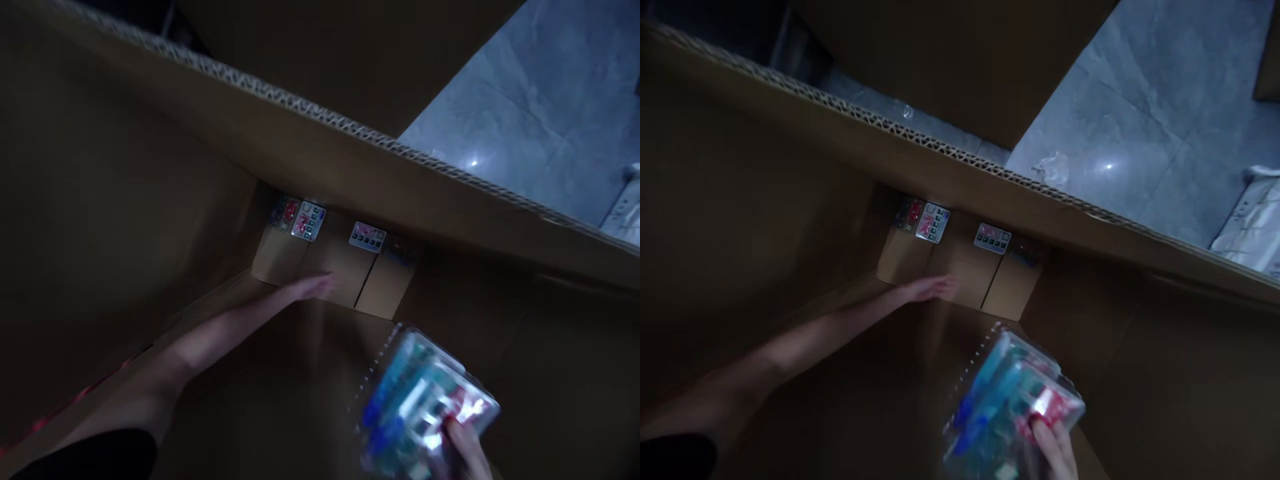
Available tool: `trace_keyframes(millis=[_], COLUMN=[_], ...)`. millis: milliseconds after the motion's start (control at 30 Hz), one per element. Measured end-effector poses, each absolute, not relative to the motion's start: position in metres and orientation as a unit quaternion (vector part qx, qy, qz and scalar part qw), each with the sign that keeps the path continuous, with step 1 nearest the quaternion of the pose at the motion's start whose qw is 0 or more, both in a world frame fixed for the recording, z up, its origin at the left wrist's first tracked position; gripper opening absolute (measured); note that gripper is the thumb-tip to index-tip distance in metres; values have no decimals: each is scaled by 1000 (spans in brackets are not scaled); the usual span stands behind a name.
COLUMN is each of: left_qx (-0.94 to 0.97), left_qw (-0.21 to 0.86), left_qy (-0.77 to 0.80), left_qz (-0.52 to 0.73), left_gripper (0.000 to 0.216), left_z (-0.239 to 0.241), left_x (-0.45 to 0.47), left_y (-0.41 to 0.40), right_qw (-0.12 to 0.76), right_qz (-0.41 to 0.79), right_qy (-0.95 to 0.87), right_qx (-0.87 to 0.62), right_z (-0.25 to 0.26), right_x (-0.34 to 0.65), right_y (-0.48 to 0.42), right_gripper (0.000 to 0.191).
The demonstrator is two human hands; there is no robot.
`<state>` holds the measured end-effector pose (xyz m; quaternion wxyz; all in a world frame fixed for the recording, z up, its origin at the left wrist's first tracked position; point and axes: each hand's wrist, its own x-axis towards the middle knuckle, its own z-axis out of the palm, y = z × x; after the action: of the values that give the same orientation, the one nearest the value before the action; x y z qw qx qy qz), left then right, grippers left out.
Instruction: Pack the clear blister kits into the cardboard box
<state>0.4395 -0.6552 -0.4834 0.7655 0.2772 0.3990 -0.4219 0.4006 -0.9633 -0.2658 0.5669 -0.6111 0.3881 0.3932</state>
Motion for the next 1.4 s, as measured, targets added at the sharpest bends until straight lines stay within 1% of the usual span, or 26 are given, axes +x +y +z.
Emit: trace_keyframes(millis=[100, 167, 233, 333, 433, 600, 733, 800, 900, 1033, 1133, 1233, 1300, 1400], left_qx=[182, 135, 136, 171, 218, 238, 253, 261, 275, 318, 371, 418, 440, 463], left_qw=[780, 799, 808, 817, 820, 806, 800, 797, 789, 759, 716, 667, 641, 621], left_qy=[323, 285, 287, 319, 342, 355, 376, 387, 403, 437, 476, 506, 518, 522], left_qz=[-504, -513, -496, -449, -404, -409, -392, -384, -374, -364, -351, -351, -357, -357], left_gripper=[46, 52, 55, 61, 51, 42, 31, 29, 30, 26, 21, 12, 12, 18], left_z=[-421, -390, -374, -373, -384, -408, -433, -445, -460, -482, -509, -543, -567, -603], left_x=[418, 408, 403, 401, 399, 395, 401, 407, 413, 415, 410, 402, 396, 389], left_y=[-672, -677, -677, -671, -661, -646, -641, -640, -639, -636, -629, -619, -616, -620], right_qw=[589, 597, 612, 644, 668, 664, 668, 668, 653, 629, 621, 609, 599, 573], right_qz=[401, 440, 466, 488, 508, 540, 486, 448, 410, 380, 367, 354, 360, 409], right_qy=[405, 358, 326, 316, 312, 337, 376, 400, 444, 485, 502, 517, 522, 505], right_qx=[-573, -567, -550, -497, -445, -392, -421, -438, -457, -473, -478, -487, -489, -500], right_z=[-282, -294, -306, -324, -338, -356, -364, -362, -349, -314, -290, -275, -272, -270], right_x=[414, 424, 432, 438, 441, 445, 445, 446, 447, 446, 436, 419, 407, 394], right_y=[-935, -916, -901, -884, -873, -866, -883, -899, -923, -943, -951, -962, -971, -983], right_gripper=[36, 37, 38, 39, 37, 38, 35, 33, 35, 39, 35, 31, 28, 28])
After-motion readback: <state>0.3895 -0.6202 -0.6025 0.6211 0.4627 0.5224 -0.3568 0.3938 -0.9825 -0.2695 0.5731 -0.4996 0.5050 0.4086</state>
